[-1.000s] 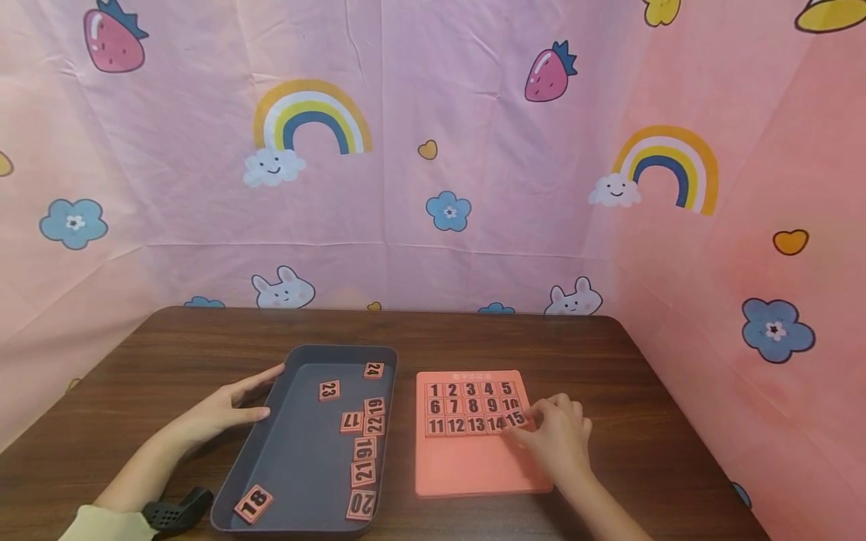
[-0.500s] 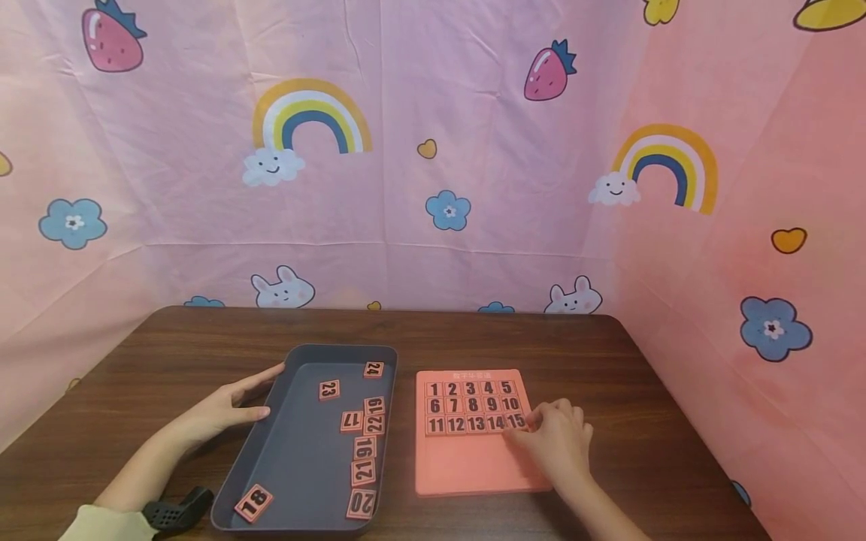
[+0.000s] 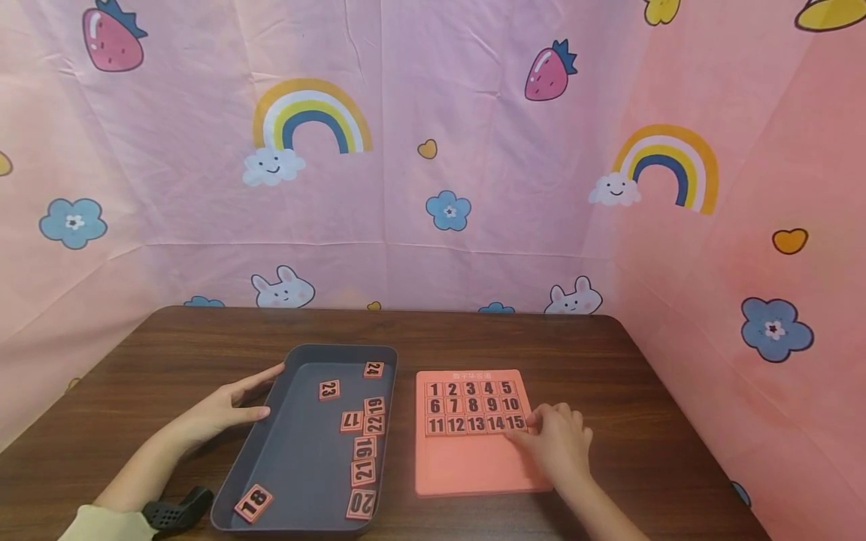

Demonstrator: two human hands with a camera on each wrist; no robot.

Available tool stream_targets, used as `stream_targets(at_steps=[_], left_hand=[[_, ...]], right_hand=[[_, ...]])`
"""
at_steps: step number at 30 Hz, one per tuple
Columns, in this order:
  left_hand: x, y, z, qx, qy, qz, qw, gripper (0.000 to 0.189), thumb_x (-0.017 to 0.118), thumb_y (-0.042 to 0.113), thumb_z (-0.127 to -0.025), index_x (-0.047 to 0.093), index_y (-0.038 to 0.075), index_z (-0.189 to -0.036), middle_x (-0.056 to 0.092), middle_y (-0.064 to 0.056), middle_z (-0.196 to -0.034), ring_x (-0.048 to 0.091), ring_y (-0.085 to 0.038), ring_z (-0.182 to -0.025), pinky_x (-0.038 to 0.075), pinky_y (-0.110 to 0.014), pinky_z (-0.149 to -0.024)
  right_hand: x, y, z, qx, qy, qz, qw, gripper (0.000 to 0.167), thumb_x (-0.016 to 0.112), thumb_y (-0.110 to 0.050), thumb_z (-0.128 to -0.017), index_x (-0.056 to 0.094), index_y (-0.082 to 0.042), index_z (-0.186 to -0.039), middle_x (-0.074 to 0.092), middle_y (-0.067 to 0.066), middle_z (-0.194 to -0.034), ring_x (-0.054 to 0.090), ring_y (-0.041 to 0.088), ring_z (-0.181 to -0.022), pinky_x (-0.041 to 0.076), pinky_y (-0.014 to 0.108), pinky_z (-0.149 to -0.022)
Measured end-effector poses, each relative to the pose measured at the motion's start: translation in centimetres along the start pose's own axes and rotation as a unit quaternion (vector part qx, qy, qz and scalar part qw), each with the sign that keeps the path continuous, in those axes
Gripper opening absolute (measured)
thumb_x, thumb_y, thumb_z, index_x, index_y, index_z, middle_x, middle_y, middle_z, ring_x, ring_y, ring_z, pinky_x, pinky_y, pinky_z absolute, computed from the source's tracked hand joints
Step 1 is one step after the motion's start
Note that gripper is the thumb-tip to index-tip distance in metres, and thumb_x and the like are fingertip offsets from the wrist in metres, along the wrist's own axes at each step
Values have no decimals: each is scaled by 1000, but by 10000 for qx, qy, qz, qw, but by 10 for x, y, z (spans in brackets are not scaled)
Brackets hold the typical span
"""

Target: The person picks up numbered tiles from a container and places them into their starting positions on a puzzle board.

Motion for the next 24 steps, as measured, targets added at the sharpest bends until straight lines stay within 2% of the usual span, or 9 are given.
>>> stream_targets(at_steps=[5,10,15,19,24], left_hand=[[0,0,0,-37,3,47,10000,68,67,20,-91,34,16,-150,31,-18,-152,19,-48,-137,21,-72,-98],[0,0,0,-49,-9,58,10000,67,66,19,-91,34,16,-150,30,-19,-151,19,-49,-137,21,-73,-97],[-1,2,1,-8,-52,60,10000,68,65,18,-92,31,13,-151,32,-22,-149,23,-49,-135,26,-69,-98],[-1,2,2,-103,-65,20,9999,69,65,20,-92,30,13,-151,29,-22,-151,20,-49,-136,26,-69,-98],[0,1,2,-161,-62,-15,9999,69,65,22,-92,30,16,-151,26,-22,-152,15,-50,-137,23,-72,-97]], right_hand=[[-5,-2,0,-144,52,90,9998,37,81,-45,-72,66,-13,-84,55,12,-96,46,36,-94,30,51,-72],[-10,-15,4,-446,346,0,9984,35,84,-37,-70,69,-13,-93,53,10,-95,44,34,-93,28,51,-74],[-9,-45,9,-999,594,-400,9924,34,86,-31,-68,70,-14,-93,52,7,-93,44,30,-91,28,50,-75],[-2,-73,15,-1473,733,-714,9838,35,89,-32,-64,71,-17,-90,50,2,-90,44,25,-89,28,46,-74],[12,-110,27,-2001,575,-1099,9719,35,89,-34,-62,70,-21,-88,46,-6,-87,42,18,-89,28,43,-75]])
Point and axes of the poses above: each hand's wrist, its own z-axis away from the middle knuckle, its own x-axis out of the palm, y = z × x, the point moved 1 cm from there along -z, towards the middle knuckle
